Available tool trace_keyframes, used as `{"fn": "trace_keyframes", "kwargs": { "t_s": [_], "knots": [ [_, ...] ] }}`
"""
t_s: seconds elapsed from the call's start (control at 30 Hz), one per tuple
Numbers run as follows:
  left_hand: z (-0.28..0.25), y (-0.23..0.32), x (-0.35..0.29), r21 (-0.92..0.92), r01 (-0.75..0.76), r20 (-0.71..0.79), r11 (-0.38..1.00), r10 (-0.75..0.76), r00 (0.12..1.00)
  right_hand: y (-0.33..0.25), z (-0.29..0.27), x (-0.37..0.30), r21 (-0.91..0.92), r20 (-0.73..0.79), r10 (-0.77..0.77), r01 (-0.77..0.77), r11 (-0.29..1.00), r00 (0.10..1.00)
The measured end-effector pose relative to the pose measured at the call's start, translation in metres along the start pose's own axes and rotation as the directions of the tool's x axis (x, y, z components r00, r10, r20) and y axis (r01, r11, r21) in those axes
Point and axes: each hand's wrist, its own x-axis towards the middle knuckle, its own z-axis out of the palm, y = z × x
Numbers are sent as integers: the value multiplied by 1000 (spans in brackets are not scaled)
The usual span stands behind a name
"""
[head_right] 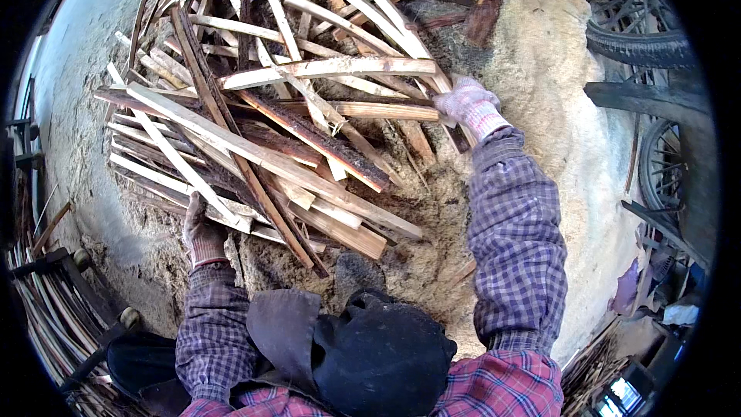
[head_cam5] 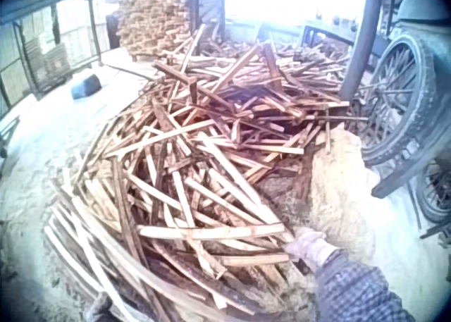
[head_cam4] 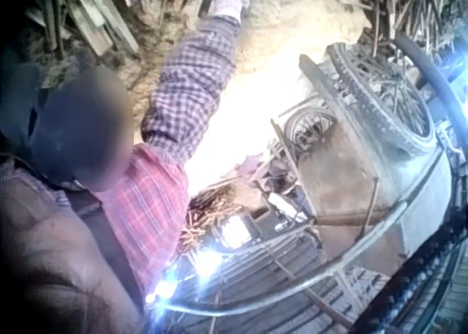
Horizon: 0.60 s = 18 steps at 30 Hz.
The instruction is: The person uses a pitchfork to move a large pile of wood scraps and sawdust. They then squat down and sort through the wood pieces by hand, picking up bundles of thin planks and placing them into a metal rack.
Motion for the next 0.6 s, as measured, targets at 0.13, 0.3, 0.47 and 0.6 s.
{"fn": "trace_keyframes", "kwargs": {
  "t_s": [0.13, 0.3, 0.47, 0.6],
  "knots": [
    [-19, 1, 13, -67, 69, -31, 995, -71, 997, 29, -3, -23, 148, 80, 55, -67, 987, 995],
    [-7, 6, 6, -50, 77, 31, 996, -76, 997, 113, 24, -66, 137, -254, 26, 10, 991, 967],
    [6, 5, 4, -23, -8, -58, 1000, 6, 998, 134, 51, -73, 443, -643, -8, 381, 811, 766],
    [16, 2, 1, -50, -49, -36, 998, 47, 998, 84, 43, -73, 755, -644, 237, 553, 353, 728]
  ]
}}
